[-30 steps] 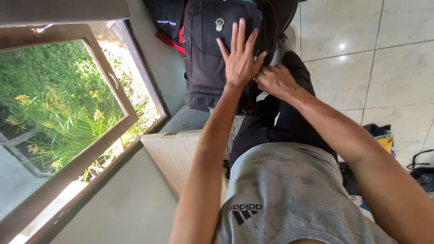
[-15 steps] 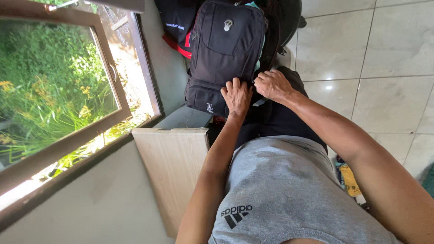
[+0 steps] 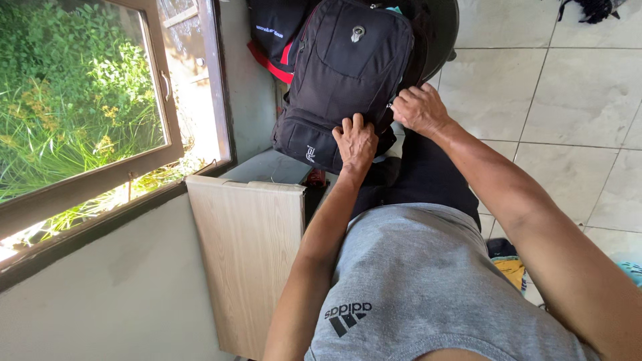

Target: The person unzips a backpack, folds clothes and places them inside the backpack, and zips the backpack closed.

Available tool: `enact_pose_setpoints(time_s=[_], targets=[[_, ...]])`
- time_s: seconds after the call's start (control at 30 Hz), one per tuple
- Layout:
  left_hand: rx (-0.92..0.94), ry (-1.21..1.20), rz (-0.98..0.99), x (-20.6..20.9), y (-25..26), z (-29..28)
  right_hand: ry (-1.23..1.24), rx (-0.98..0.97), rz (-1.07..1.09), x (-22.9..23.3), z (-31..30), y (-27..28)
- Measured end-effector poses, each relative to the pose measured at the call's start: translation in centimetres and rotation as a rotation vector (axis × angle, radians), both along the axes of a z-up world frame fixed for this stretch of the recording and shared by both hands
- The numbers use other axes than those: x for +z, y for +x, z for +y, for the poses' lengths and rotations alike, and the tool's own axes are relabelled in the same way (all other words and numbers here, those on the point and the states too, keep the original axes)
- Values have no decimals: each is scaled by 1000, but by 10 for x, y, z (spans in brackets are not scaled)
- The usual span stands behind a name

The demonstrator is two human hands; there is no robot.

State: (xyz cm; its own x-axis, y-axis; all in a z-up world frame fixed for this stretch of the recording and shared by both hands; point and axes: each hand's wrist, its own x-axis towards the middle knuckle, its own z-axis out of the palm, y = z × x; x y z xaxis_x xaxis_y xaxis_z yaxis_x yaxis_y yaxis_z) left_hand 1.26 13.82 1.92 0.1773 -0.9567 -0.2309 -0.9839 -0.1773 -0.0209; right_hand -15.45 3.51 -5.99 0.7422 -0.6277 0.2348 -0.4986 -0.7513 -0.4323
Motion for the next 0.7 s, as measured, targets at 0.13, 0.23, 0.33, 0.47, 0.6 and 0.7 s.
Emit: enact_pose_setpoints(time_s=[0.13,0.23,0.33,0.47,0.6,0.7], targets=[[-17,21,20,8,-1,-3,-25,-46,-5,-14,-14,-6],[-42,47,23,11,-1,-1,-28,-56,1,-16,-33,-14],[-25,39,26,9,0,-5,2,-51,-1,-12,-43,-13],[-50,60,52,20,8,5,112,-77,4,2,-28,-12],[71,114,237,42,4,-19,363,-169,-19,26,-40,-15],[139,-40,286,54,11,-58,976,-493,-40,28,-91,-16]])
